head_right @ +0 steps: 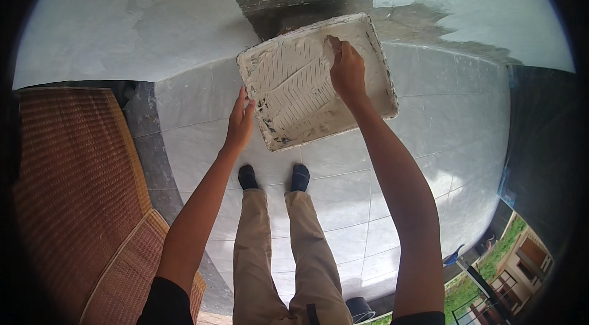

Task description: The person applies wall putty to a damaged area of a wall using a small plastic spreader.

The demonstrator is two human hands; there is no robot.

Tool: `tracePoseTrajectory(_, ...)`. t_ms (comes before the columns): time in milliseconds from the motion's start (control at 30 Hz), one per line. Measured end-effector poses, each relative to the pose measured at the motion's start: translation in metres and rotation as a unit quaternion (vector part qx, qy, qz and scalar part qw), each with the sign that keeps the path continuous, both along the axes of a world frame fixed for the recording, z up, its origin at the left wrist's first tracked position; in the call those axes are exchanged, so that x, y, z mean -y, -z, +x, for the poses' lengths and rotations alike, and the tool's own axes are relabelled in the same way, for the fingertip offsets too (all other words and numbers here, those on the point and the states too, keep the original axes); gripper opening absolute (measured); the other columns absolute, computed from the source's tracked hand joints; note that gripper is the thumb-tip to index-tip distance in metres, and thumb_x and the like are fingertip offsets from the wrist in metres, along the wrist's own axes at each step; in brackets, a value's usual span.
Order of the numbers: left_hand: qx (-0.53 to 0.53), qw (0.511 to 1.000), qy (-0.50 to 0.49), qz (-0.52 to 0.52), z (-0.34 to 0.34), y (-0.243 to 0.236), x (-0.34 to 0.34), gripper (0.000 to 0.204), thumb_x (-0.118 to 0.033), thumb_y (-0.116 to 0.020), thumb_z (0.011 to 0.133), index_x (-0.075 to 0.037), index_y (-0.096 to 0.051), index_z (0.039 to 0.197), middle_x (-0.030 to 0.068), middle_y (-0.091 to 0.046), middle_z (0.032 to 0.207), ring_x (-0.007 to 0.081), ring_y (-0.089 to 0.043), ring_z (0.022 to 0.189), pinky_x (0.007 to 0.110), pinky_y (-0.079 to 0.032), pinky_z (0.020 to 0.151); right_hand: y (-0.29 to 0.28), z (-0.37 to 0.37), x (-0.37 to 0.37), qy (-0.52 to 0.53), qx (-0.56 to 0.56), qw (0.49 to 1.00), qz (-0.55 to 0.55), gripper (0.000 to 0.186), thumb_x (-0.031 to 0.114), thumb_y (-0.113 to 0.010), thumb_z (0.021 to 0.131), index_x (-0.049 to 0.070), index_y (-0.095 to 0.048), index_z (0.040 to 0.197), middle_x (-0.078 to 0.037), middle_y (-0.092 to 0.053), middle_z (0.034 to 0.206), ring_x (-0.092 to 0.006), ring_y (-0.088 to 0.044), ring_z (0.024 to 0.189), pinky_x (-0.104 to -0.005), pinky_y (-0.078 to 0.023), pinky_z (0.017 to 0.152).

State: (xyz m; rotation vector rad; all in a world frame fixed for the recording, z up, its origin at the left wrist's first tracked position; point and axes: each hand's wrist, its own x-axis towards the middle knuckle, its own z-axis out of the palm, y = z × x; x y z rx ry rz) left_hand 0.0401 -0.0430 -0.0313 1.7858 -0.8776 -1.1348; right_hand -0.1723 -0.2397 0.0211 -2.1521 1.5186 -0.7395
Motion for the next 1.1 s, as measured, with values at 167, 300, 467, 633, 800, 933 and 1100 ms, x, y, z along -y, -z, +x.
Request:
tracePoseTrajectory(167, -0.002, 0.999, -0.014, -0.028, -0.003, 0.001, 0.002, 0.063, -0.029, -0.045, 0.104, 0.003, -0.024, 0.154, 0.0256, -0.037, 0.153, 0.0333, -0.036, 0.143, 0.037, -0.028, 0.116, 0.01, 0.002, -0.002, -0.027, -0.019, 0.998, -0.044, 0.013, 0.002, -0.051, 0.095, 0.0, -0.056, 0.106, -0.024, -0.064, 0.094, -0.0443, -0.061, 0.084, -0.0532, -0.048, 0.072)
tracePoseTrajectory(300, -0.022, 0.999, -0.026, -0.033, -0.002, -0.005, 0.004, 0.061, -0.028, -0.045, 0.104, 0.003, -0.026, 0.153, 0.0253, -0.038, 0.152, 0.0322, -0.038, 0.142, 0.036, -0.029, 0.116, 0.018, 0.004, -0.003, -0.029, -0.037, 0.997, -0.063, 0.015, 0.002, -0.052, 0.094, -0.001, -0.057, 0.107, -0.024, -0.064, 0.093, -0.0432, -0.061, 0.085, -0.0521, -0.049, 0.073)
tracePoseTrajectory(467, -0.055, 0.997, -0.046, -0.003, -0.002, -0.021, 0.008, 0.058, -0.026, -0.042, 0.103, 0.002, -0.029, 0.153, 0.0247, -0.04, 0.152, 0.03, -0.042, 0.14, 0.035, -0.03, 0.115, 0.02, 0.015, -0.01, -0.017, -0.057, 0.994, -0.09, 0.021, 0.003, -0.055, 0.094, 0.0, -0.06, 0.114, -0.021, -0.064, 0.086, -0.0408, -0.062, 0.079, -0.0492, -0.049, 0.069)
tracePoseTrajectory(633, -0.073, 0.995, -0.063, 0.003, -0.004, -0.019, 0.009, 0.058, -0.025, -0.039, 0.103, 0.003, -0.03, 0.152, 0.0239, -0.039, 0.153, 0.0289, -0.041, 0.141, 0.035, -0.028, 0.116, 0.021, 0.03, -0.032, -0.027, -0.1, 0.99, -0.096, 0.022, 0.004, -0.055, 0.094, -0.001, -0.06, 0.115, -0.021, -0.064, 0.088, -0.0398, -0.061, 0.079, -0.0484, -0.05, 0.069)
tracePoseTrajectory(800, -0.094, 0.991, -0.084, -0.036, -0.004, -0.01, 0.004, 0.057, -0.024, -0.037, 0.102, 0.004, -0.032, 0.151, 0.0225, -0.039, 0.154, 0.0279, -0.039, 0.142, 0.034, -0.027, 0.116, 0.022, 0.068, -0.078, -0.059, -0.093, 0.988, -0.108, 0.025, 0.001, -0.056, 0.09, 0.001, -0.06, 0.115, -0.019, -0.061, 0.086, -0.0365, -0.058, 0.076, -0.0476, -0.049, 0.069)
tracePoseTrajectory(933, -0.118, 0.989, -0.092, -0.003, -0.005, -0.024, 0.011, 0.056, -0.023, -0.035, 0.102, 0.005, -0.033, 0.15, 0.0209, -0.039, 0.154, 0.0275, -0.038, 0.142, 0.034, -0.026, 0.117, 0.017, 0.075, -0.099, -0.085, -0.056, 0.992, -0.075, 0.027, -0.001, -0.056, 0.088, 0.003, -0.06, 0.115, -0.017, -0.06, 0.085, -0.0352, -0.057, 0.075, -0.046, -0.048, 0.067)
tracePoseTrajectory(1100, -0.111, 0.991, -0.073, -0.033, 0.012, 0.017, -0.003, 0.056, -0.032, -0.027, 0.106, -0.004, -0.031, 0.154, 0.0143, -0.038, 0.156, 0.0242, -0.04, 0.14, 0.035, -0.028, 0.115, 0.016, 0.11, -0.136, -0.083, -0.014, 0.996, -0.017, 0.023, 0.0, -0.057, 0.09, 0.002, -0.062, 0.112, -0.018, -0.063, 0.086, -0.0384, -0.06, 0.078, -0.0471, -0.049, 0.068)
